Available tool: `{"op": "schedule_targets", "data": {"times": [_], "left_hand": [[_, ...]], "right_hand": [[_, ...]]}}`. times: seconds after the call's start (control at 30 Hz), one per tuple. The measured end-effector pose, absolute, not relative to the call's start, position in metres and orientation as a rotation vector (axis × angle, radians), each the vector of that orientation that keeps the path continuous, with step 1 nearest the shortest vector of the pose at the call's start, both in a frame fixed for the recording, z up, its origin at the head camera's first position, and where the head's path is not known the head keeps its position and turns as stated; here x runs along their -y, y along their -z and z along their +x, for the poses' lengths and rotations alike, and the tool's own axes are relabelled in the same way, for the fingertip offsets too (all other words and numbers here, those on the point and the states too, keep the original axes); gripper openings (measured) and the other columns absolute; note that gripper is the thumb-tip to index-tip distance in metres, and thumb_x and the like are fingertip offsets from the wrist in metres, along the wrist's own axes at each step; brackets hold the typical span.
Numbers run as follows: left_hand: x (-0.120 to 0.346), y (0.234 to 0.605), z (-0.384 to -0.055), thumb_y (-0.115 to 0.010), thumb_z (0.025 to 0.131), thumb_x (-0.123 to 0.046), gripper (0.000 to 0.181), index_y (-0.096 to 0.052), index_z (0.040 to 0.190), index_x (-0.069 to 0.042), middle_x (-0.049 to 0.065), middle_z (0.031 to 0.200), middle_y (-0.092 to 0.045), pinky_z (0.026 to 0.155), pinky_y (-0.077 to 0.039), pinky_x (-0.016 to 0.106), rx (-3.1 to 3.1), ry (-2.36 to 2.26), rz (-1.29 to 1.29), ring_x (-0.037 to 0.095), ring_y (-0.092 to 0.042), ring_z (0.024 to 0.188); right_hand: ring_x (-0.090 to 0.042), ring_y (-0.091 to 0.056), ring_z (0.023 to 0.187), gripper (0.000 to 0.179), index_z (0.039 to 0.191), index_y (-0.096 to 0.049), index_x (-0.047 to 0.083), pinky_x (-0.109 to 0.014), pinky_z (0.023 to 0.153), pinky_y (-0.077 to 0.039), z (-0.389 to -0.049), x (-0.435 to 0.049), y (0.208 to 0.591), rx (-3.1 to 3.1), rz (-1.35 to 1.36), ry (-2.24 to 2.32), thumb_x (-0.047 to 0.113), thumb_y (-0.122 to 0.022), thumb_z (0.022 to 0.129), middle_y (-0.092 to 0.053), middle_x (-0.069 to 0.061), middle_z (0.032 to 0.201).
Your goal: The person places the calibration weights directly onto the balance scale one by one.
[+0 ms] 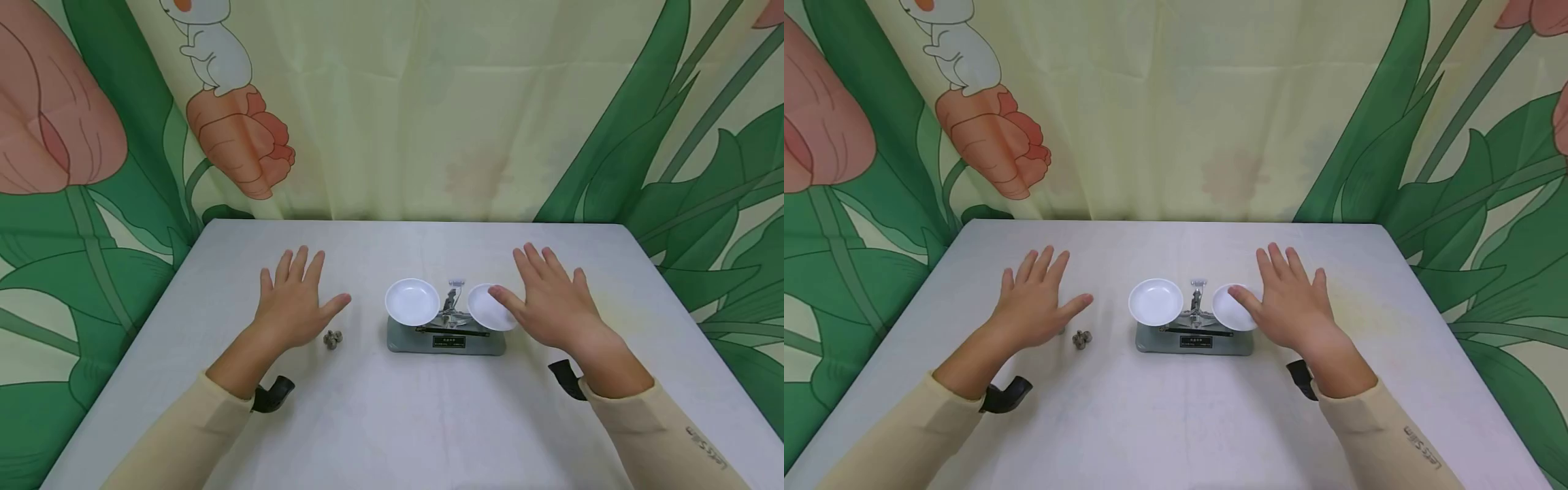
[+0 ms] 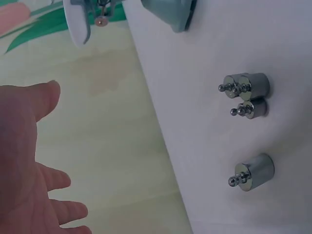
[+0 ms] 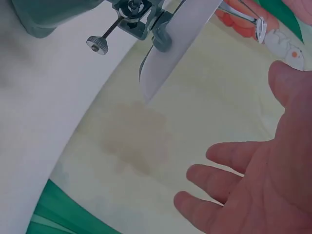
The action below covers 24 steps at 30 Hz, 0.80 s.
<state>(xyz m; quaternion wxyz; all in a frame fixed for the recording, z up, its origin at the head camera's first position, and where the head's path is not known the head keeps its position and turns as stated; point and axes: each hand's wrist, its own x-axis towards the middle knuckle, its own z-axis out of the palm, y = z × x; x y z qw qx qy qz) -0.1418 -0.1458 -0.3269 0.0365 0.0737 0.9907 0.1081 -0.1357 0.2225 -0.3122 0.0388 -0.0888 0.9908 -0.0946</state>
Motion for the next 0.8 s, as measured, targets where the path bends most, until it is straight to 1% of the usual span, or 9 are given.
{"op": "schedule_targets", "data": {"times": [0.1,0.23,0.33,0.47,0.53,0.63,0.67,0.8], "left_hand": [[0.148,0.331,-0.142,-0.056,0.096,-0.057,0.091,-0.018,0.159,-0.003,0.024,0.163,-0.012,0.112,-0.004,0.07,-3.039,-0.356,0.248,0.045,-0.005,0.149],[0.152,0.339,-0.14,-0.065,0.093,-0.053,0.093,-0.022,0.158,-0.003,0.023,0.162,-0.02,0.112,-0.01,0.071,-3.051,-0.399,0.326,0.046,-0.013,0.147],[0.155,0.345,-0.137,-0.073,0.09,-0.045,0.088,-0.032,0.155,-0.003,0.021,0.159,-0.03,0.112,-0.017,0.068,-3.053,-0.478,0.426,0.046,-0.022,0.145],[0.158,0.355,-0.134,-0.081,0.086,-0.031,0.072,-0.051,0.144,-0.003,0.017,0.147,-0.049,0.111,-0.031,0.058,-2.988,-0.609,0.537,0.041,-0.038,0.138],[0.158,0.359,-0.132,-0.082,0.085,-0.026,0.064,-0.057,0.14,-0.005,0.014,0.141,-0.055,0.109,-0.038,0.052,-2.935,-0.66,0.534,0.037,-0.043,0.135],[0.157,0.365,-0.131,-0.081,0.086,-0.021,0.054,-0.062,0.134,-0.007,0.01,0.135,-0.059,0.105,-0.042,0.049,-2.871,-0.712,0.485,0.033,-0.047,0.131],[0.157,0.367,-0.13,-0.081,0.086,-0.021,0.051,-0.064,0.133,-0.008,0.009,0.133,-0.06,0.105,-0.043,0.049,-2.861,-0.723,0.47,0.032,-0.048,0.13],[0.159,0.375,-0.127,-0.079,0.087,-0.017,0.043,-0.067,0.127,-0.007,0.007,0.128,-0.063,0.102,-0.045,0.047,-2.841,-0.746,0.462,0.031,-0.05,0.127]], "right_hand": [[-0.049,-0.008,0.147,0.091,0.156,-0.02,-0.005,-0.077,0.107,-0.006,-0.134,-0.225,0.312,-3.05,-0.296,0.37,0.062,-0.045,0.099,-0.012,-0.026,0.162],[-0.047,-0.016,0.147,0.093,0.156,-0.021,-0.005,-0.07,0.111,-0.016,-0.131,-0.23,0.314,-3.052,-0.358,0.532,0.058,-0.055,0.097,-0.018,-0.025,0.161],[-0.046,-0.022,0.145,0.097,0.156,-0.022,-0.002,-0.067,0.11,-0.023,-0.127,-0.234,0.318,-3.028,-0.367,0.694,0.056,-0.066,0.092,-0.023,-0.024,0.161],[-0.049,-0.032,0.139,0.103,0.157,-0.027,0.005,-0.071,0.102,-0.033,-0.12,-0.238,0.328,-3.006,-0.331,0.866,0.049,-0.081,0.081,-0.031,-0.022,0.158],[-0.052,-0.039,0.134,0.104,0.157,-0.03,0.007,-0.071,0.096,-0.039,-0.116,-0.241,0.334,-3.002,-0.307,0.917,0.044,-0.086,0.078,-0.035,-0.023,0.156],[-0.053,-0.045,0.126,0.102,0.156,-0.032,0.009,-0.069,0.09,-0.045,-0.111,-0.245,0.344,-2.985,-0.272,0.988,0.036,-0.089,0.076,-0.038,-0.024,0.153],[-0.053,-0.046,0.125,0.101,0.156,-0.032,0.008,-0.067,0.09,-0.046,-0.109,-0.247,0.348,-2.98,-0.269,1.014,0.034,-0.089,0.076,-0.039,-0.024,0.152],[-0.046,-0.045,0.129,0.098,0.154,-0.033,0.006,-0.063,0.095,-0.045,-0.102,-0.254,0.364,-2.95,-0.254,1.085,0.029,-0.089,0.077,-0.042,-0.022,0.151]]}}
